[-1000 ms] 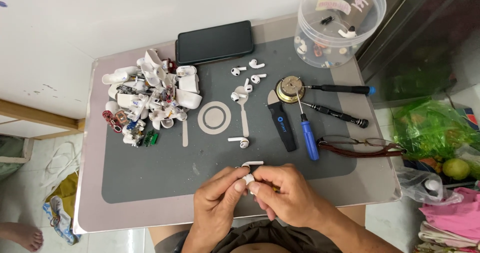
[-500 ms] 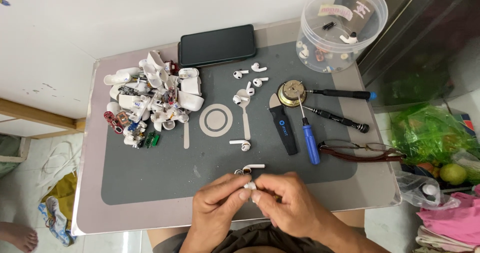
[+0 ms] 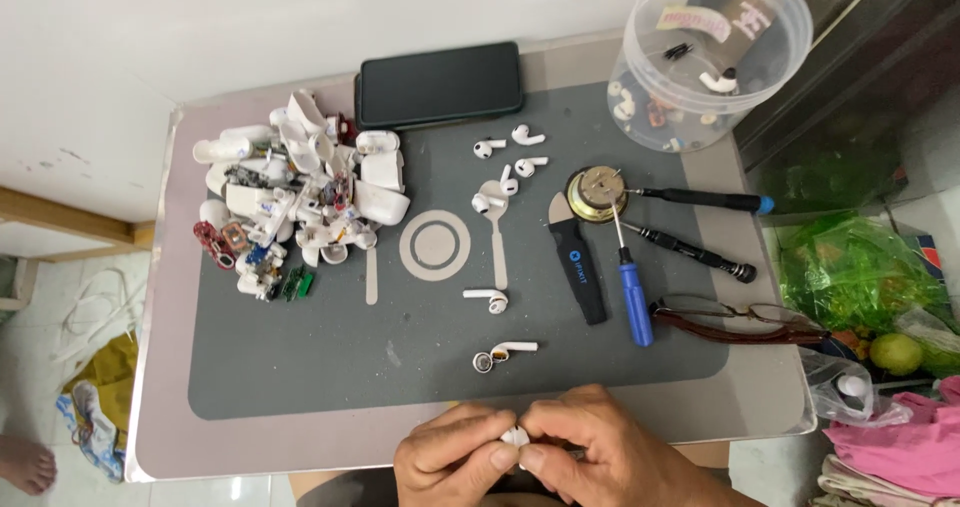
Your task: Repairing small wireless earbud components by hand on a work mat.
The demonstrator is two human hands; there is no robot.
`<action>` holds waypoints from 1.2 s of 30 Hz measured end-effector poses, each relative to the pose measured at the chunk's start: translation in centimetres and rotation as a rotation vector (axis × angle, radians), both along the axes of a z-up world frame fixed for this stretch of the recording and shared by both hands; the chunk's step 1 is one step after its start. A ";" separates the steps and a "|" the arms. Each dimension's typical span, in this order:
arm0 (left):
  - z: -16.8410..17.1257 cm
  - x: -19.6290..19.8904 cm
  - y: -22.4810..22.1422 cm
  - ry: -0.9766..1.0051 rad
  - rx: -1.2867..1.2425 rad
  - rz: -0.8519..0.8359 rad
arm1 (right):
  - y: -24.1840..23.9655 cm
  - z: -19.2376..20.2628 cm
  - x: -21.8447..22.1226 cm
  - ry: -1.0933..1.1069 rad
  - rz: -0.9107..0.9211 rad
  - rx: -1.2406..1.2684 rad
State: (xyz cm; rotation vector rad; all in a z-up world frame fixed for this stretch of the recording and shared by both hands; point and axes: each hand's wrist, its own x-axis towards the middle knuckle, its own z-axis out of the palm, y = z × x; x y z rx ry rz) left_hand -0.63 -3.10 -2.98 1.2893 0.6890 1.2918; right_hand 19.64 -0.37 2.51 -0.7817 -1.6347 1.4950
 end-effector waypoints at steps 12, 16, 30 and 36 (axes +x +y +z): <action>3.0 -0.3 1.4 0.219 -0.027 -0.015 | 0.3 0.7 -0.3 -0.035 0.006 -0.204; 5.3 -0.4 2.3 0.373 -0.149 0.001 | -0.6 -0.5 -0.8 -0.011 -0.137 -0.191; 7.0 -1.1 11.9 1.240 0.425 -0.027 | 0.2 -0.9 0.1 -0.265 -0.863 -0.010; 7.7 -2.5 11.3 1.152 0.453 0.006 | 0.0 -1.1 0.4 -0.212 -0.848 -0.010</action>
